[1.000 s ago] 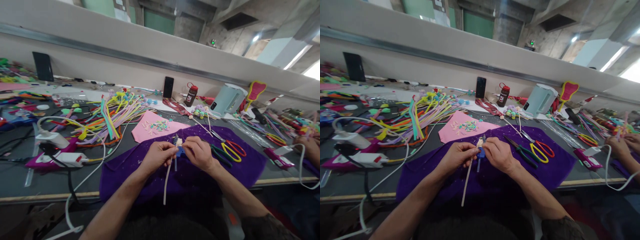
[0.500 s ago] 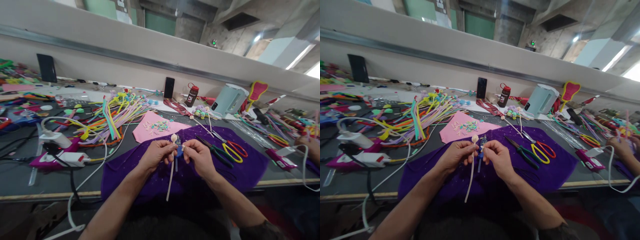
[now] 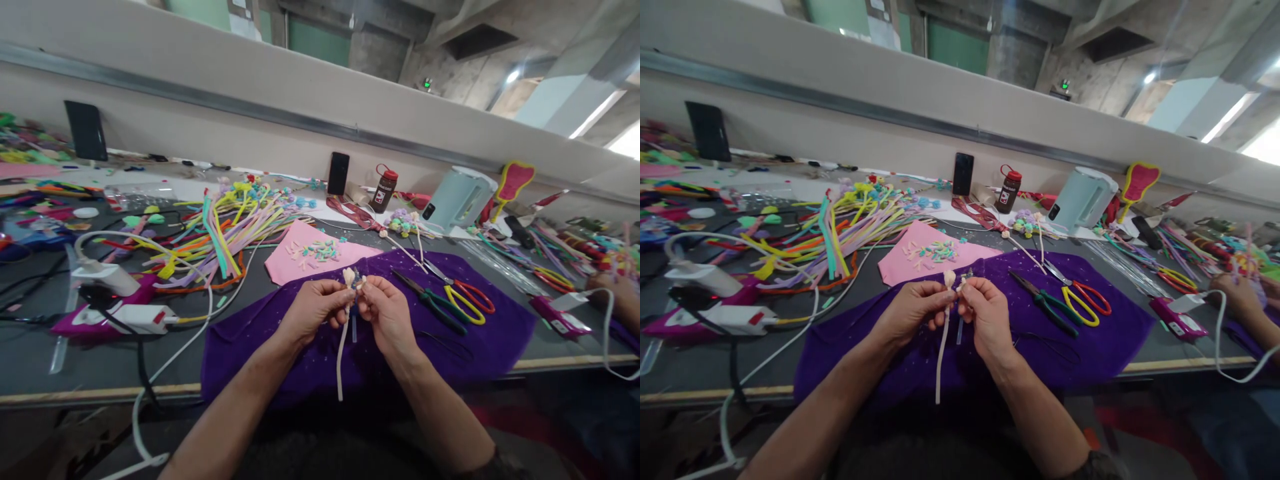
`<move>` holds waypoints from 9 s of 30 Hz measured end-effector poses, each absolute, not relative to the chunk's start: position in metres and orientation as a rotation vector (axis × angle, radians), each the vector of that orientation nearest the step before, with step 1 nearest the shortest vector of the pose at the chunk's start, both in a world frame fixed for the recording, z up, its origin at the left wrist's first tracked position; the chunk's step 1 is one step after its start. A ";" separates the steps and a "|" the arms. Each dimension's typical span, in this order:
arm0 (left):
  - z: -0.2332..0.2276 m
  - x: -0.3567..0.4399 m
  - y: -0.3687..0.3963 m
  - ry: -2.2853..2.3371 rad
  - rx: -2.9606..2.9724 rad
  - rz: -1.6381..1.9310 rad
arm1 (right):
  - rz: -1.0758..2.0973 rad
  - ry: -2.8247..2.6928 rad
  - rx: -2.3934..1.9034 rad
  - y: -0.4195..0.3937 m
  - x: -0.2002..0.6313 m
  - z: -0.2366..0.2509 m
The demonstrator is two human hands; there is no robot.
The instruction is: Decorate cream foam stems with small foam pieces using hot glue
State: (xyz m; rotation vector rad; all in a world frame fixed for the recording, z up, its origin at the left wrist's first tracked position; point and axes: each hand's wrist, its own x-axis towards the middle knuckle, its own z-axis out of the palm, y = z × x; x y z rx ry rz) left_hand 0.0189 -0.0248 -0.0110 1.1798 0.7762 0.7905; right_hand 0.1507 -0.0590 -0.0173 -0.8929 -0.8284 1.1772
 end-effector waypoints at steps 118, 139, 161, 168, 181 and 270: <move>-0.006 0.015 -0.025 0.656 1.049 0.520 | 0.504 -1.879 -0.979 -0.057 0.218 0.018; -0.007 0.020 -0.031 0.710 1.256 0.427 | 0.468 -2.427 -0.824 -0.049 0.220 0.040; -0.009 0.020 -0.029 0.738 1.194 0.520 | 0.733 -1.993 -0.907 -0.054 0.222 0.033; -0.011 0.019 -0.027 0.702 1.192 0.579 | 1.081 -1.355 -0.882 -0.049 0.219 0.005; -0.009 0.020 -0.029 0.714 1.255 0.551 | 1.361 -1.368 -0.801 -0.052 0.205 -0.011; -0.018 0.032 -0.035 0.888 1.460 0.637 | 0.751 -2.116 -1.132 -0.054 0.214 0.006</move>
